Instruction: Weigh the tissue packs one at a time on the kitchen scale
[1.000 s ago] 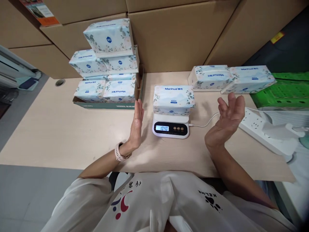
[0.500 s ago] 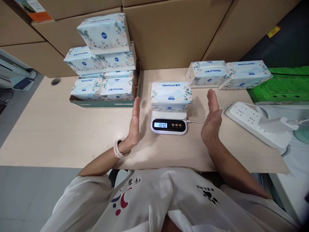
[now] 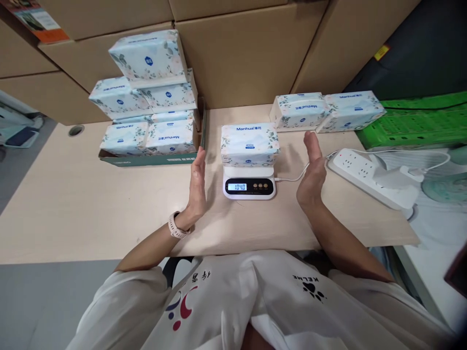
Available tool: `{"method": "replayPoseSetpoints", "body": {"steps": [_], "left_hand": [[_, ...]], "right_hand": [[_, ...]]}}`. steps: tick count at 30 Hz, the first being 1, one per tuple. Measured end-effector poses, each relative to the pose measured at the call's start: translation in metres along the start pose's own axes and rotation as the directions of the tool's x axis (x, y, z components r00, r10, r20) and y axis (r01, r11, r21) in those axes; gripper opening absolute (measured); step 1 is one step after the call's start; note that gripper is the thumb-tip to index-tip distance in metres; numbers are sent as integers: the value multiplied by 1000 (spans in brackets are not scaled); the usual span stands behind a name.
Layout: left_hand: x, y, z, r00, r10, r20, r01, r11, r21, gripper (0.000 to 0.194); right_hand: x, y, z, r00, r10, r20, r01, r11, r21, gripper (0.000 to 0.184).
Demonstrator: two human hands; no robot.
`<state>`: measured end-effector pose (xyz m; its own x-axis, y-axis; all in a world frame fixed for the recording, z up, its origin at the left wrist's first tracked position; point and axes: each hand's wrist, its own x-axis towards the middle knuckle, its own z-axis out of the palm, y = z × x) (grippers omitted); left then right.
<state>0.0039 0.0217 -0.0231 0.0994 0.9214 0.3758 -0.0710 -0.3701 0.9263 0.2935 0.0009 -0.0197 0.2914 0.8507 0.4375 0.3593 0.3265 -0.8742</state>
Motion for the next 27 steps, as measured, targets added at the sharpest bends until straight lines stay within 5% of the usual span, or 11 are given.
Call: {"method": "replayPoseSetpoints", "body": {"steps": [8, 11, 14, 17, 20, 27], "left_hand": [[10, -10, -11, 990, -140, -7, 140, 990, 31, 65], [31, -14, -8, 976, -174, 135, 167, 984, 62, 70], [60, -8, 11, 939, -123, 321, 116, 992, 40, 71], [94, 7, 46, 923, 3, 385, -8, 1000, 11, 68], [132, 25, 97, 916, 88, 391, -103, 995, 17, 65], [206, 35, 242, 809, -102, 579, -20, 980, 199, 82]], "right_hand": [[5, -5, 7, 964, 252, 85, -236, 958, -164, 80], [9, -13, 18, 919, 344, 194, -313, 933, -175, 82], [18, -22, 25, 900, 295, 322, -271, 955, -118, 82], [46, -23, 14, 935, 274, 226, -262, 961, -84, 78], [97, -14, -18, 962, 273, 23, -273, 962, 2, 69], [207, 18, -106, 876, 313, -366, -313, 948, 60, 52]]}}
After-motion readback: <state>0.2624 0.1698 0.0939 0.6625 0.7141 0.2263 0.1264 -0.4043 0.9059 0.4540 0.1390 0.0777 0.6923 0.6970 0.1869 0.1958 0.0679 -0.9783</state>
